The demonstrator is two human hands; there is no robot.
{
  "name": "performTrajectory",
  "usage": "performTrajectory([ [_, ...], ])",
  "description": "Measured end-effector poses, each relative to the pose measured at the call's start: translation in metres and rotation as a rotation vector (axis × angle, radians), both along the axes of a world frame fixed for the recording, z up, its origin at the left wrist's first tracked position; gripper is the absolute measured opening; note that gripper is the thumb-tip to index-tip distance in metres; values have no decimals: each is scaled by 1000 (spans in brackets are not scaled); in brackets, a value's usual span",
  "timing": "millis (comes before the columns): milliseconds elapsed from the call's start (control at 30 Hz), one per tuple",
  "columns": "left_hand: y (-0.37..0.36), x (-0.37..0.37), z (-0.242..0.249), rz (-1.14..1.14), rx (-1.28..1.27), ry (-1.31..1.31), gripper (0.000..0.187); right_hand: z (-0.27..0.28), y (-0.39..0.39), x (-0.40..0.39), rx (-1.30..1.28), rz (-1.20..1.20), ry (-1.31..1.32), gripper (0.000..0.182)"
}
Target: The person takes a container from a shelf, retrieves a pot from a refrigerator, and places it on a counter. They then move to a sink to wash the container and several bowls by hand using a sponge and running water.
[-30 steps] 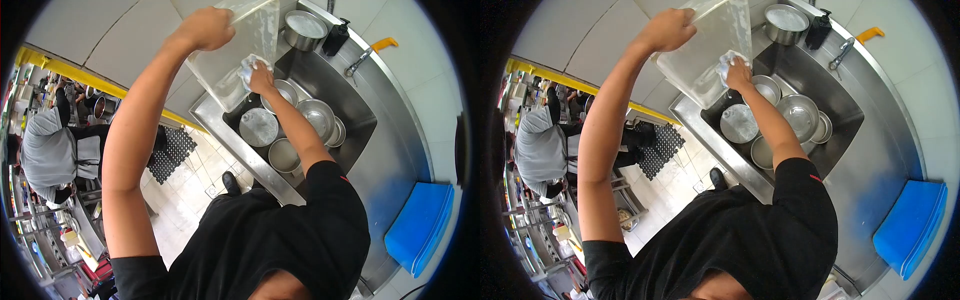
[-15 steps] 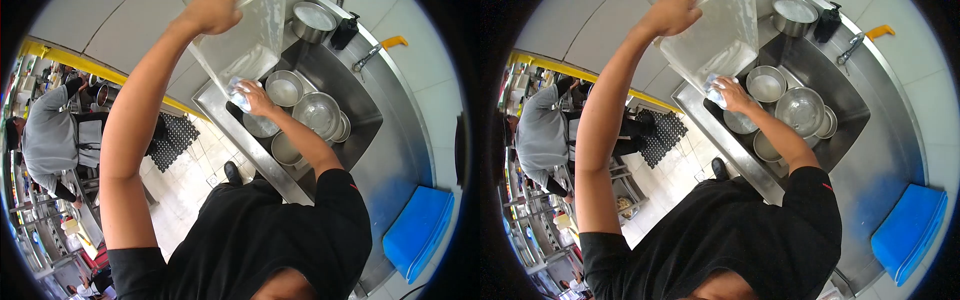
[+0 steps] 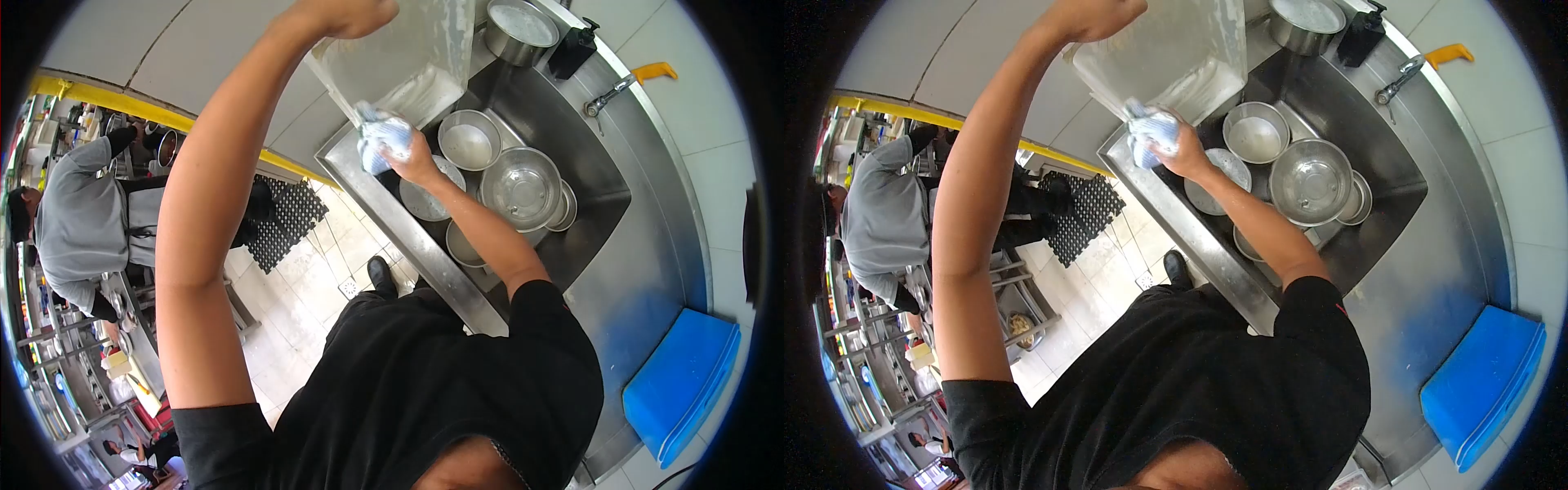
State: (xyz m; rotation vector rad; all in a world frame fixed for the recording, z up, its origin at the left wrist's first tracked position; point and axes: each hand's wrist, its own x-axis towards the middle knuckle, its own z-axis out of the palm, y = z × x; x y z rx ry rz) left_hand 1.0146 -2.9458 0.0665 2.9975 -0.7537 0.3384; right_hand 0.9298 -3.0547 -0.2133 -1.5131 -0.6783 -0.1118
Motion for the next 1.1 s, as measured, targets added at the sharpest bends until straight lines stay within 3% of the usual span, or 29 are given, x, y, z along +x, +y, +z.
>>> performTrajectory([
  [100, 1, -2, -1, 9, 12, -6, 30, 9, 11, -1, 21, -118, -66, 50],
  [167, 1, -2, 1, 10, 11, -14, 31, 2, 9, -3, -188, -200, -221, 52],
  [300, -6, -4, 3, 25, 54, 4, 31, -28, 3, -15, -452, -294, -319, 42],
  [533, -10, -8, 5, 13, 26, 21, 30, -31, 1, -16, -571, -343, -357, 27],
  [667, -12, -13, 8, 71, 44, 35, 30, -25, 12, -18, -427, -432, -316, 31],
  [867, -9, -12, 9, 18, 19, 19, 31, 62, 27, -17, -192, -645, -441, 40],
  [1100, -11, -12, 7, 48, 58, 20, 31, 147, 40, 0, 64, -572, -488, 42],
])
